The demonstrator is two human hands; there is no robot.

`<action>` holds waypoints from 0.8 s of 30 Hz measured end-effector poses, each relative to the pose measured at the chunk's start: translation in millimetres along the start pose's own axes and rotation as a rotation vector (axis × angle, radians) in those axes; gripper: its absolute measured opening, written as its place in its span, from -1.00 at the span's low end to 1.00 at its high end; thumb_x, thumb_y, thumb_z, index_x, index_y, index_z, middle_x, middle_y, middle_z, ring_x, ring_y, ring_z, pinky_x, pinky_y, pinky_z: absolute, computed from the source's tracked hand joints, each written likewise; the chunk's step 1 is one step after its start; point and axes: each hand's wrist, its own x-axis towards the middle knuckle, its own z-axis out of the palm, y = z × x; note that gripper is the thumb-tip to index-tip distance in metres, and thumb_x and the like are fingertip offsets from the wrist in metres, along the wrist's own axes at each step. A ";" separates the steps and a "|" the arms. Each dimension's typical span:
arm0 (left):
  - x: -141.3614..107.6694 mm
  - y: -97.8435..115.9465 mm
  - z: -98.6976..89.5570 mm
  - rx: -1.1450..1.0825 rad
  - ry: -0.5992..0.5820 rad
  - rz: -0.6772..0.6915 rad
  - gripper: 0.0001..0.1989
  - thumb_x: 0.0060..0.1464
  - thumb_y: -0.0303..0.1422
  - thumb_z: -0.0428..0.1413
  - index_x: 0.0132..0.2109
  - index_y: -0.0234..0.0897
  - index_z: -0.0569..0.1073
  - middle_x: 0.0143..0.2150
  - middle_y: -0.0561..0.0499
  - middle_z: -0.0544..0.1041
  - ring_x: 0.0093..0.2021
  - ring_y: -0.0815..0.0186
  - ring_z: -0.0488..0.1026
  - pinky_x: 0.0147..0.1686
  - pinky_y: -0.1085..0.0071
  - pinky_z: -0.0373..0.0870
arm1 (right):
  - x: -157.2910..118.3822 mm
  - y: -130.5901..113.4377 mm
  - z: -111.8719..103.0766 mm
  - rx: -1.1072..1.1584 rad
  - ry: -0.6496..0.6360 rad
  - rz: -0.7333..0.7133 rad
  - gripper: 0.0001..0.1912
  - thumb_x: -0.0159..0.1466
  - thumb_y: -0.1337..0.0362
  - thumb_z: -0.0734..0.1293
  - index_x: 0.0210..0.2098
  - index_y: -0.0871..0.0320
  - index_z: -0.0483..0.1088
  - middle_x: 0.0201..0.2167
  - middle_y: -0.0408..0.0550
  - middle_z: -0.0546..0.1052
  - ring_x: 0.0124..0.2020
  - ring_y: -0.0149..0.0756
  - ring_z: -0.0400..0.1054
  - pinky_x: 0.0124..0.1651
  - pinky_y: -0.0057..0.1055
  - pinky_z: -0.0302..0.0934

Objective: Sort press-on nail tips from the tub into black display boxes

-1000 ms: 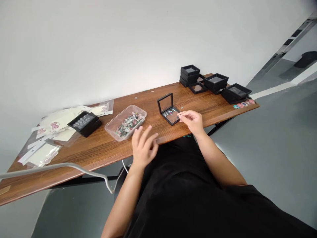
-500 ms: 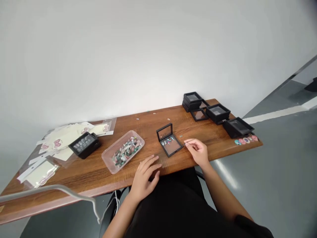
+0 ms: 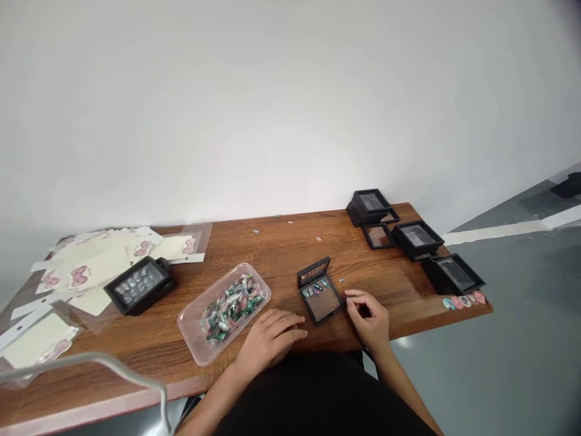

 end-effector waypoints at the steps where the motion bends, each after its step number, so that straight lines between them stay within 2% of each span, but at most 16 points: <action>1: 0.4 -3.2 1.3 -0.024 -0.013 0.010 -0.79 0.40 -0.44 0.03 0.03 -0.13 0.52 0.00 0.01 0.68 0.00 0.34 0.59 0.00 0.40 0.44 | -1.0 -1.6 -0.5 -0.018 0.010 0.001 -0.77 0.42 0.14 0.38 -0.15 0.21 0.49 -0.10 -0.03 0.58 -0.10 -0.30 0.51 -0.03 -0.25 0.49; 5: -1.7 -11.5 5.3 -0.105 -0.033 0.015 -0.80 0.39 -0.44 0.03 -0.05 -0.13 0.54 -0.07 0.05 0.69 -0.06 0.37 0.59 -0.04 0.43 0.42 | -2.1 -5.4 -1.1 -0.064 0.044 0.007 -0.79 0.41 0.19 0.40 -0.26 0.23 0.49 -0.15 -0.04 0.62 -0.15 -0.33 0.55 -0.10 -0.31 0.50; 8: -2.5 -12.6 6.9 -0.138 -0.039 0.001 -0.77 0.36 -0.47 0.01 -0.12 -0.14 0.54 -0.12 0.07 0.69 -0.12 0.40 0.58 -0.06 0.45 0.42 | -0.2 -7.9 0.1 -0.078 0.065 0.010 -0.78 0.39 0.18 0.42 -0.26 0.24 0.51 -0.18 -0.03 0.64 -0.20 -0.34 0.56 -0.16 -0.35 0.51; 16: 9.6 2.0 9.9 -0.119 -0.086 -0.009 -0.78 0.34 -0.45 0.00 -0.13 -0.13 0.53 -0.10 0.08 0.68 -0.11 0.37 0.57 -0.08 0.42 0.43 | 1.2 -12.8 -2.4 -0.073 0.087 -0.003 -0.85 0.34 0.22 0.45 -0.27 0.19 0.54 -0.19 0.00 0.68 -0.19 -0.24 0.62 -0.16 -0.30 0.55; 19: 11.8 6.5 11.3 -0.066 -0.098 -0.036 -0.82 0.34 -0.43 0.03 -0.10 -0.13 0.54 -0.07 0.05 0.68 -0.08 0.36 0.57 -0.05 0.40 0.43 | 1.0 -12.5 -4.7 -0.048 0.064 -0.014 -0.91 0.31 0.25 0.46 -0.21 0.11 0.59 -0.18 0.01 0.70 -0.22 -0.16 0.64 -0.19 -0.27 0.56; 22: 11.3 8.6 12.2 0.010 -0.083 -0.082 -0.82 0.35 -0.41 0.03 -0.07 -0.16 0.54 -0.04 0.02 0.68 -0.06 0.31 0.57 -0.02 0.36 0.43 | 2.4 -12.2 -7.1 -0.029 0.026 -0.033 -0.81 0.30 0.27 0.46 -0.09 0.08 0.61 -0.17 0.00 0.70 -0.29 -0.17 0.63 -0.21 -0.26 0.56; 24: 10.1 10.1 13.3 0.053 -0.072 -0.111 -0.81 0.35 -0.39 0.03 -0.05 -0.16 0.55 -0.03 0.01 0.68 -0.05 0.28 0.57 -0.01 0.34 0.44 | 3.5 -12.0 -9.2 -0.024 -0.004 -0.048 -0.81 0.31 0.28 0.45 -0.08 0.07 0.62 -0.16 -0.01 0.70 -0.27 -0.15 0.64 -0.21 -0.25 0.57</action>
